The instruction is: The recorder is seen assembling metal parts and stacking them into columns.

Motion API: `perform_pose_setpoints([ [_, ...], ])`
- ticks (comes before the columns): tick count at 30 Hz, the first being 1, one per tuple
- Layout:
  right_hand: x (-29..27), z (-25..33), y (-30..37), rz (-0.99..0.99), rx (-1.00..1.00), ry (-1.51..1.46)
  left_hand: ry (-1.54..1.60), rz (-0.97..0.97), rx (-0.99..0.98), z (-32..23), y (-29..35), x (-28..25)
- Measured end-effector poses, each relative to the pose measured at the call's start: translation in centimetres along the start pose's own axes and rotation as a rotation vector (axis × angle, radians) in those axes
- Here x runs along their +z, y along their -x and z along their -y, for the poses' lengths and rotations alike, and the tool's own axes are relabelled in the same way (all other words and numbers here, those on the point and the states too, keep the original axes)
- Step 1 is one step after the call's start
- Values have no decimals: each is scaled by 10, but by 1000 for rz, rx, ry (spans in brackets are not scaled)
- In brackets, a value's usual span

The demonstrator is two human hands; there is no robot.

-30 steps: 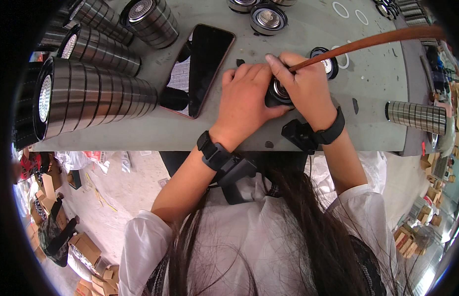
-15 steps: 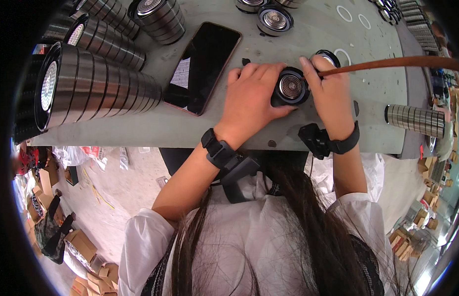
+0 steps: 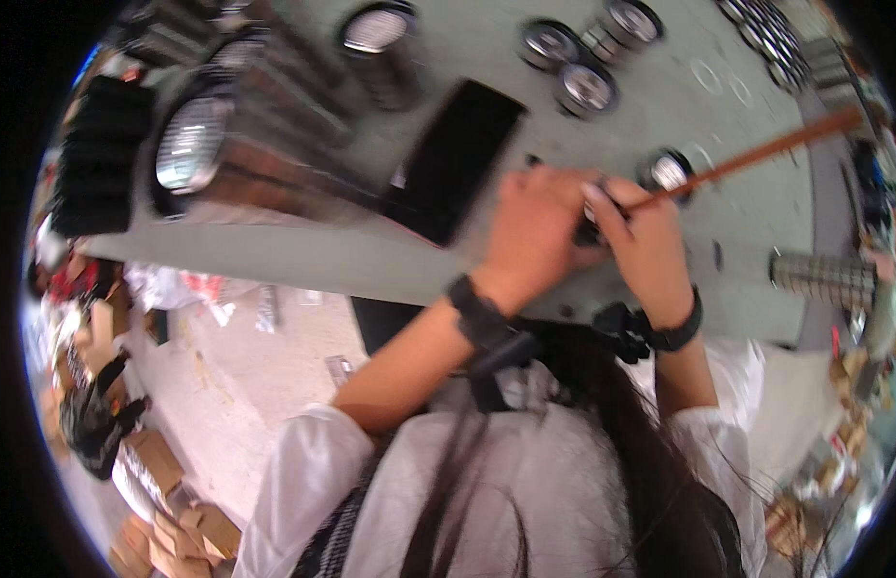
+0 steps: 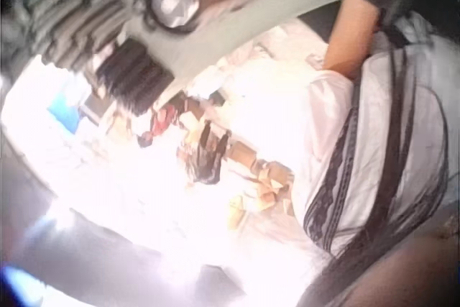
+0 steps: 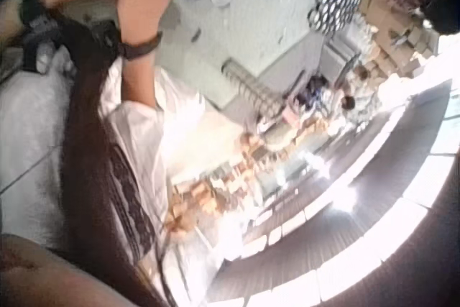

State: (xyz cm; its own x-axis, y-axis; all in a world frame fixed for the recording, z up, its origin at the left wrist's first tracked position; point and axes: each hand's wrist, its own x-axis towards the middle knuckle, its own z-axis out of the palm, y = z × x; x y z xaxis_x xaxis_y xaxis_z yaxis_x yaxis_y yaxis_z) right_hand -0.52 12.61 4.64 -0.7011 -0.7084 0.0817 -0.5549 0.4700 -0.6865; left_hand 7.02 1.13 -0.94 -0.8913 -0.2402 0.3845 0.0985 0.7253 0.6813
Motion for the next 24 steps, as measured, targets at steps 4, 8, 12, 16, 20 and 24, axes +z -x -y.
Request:
perform_pose_setpoints([
  [4, 8, -10, -3, -11, -402, 564, 9, -12, -38, 3, 12, 4],
  [8, -14, -91, 10, -63, -266, 559, 94, 97, -53, -8, 10, 16],
  [12, -23, -70, 9, -179, -65, 195, 49, 19, -25, -5, 14, 28],
  [16, -38, -18, 18, 33, -178, 479, 81, -4, -27, -2, 14, 24],
  [20, -26, 13, 14, 170, -36, 440, 110, 44, -37, -1, 7, 20],
  [24, -13, 2, 3, 137, -122, 260, 110, 46, -47, 0, 8, 19],
])
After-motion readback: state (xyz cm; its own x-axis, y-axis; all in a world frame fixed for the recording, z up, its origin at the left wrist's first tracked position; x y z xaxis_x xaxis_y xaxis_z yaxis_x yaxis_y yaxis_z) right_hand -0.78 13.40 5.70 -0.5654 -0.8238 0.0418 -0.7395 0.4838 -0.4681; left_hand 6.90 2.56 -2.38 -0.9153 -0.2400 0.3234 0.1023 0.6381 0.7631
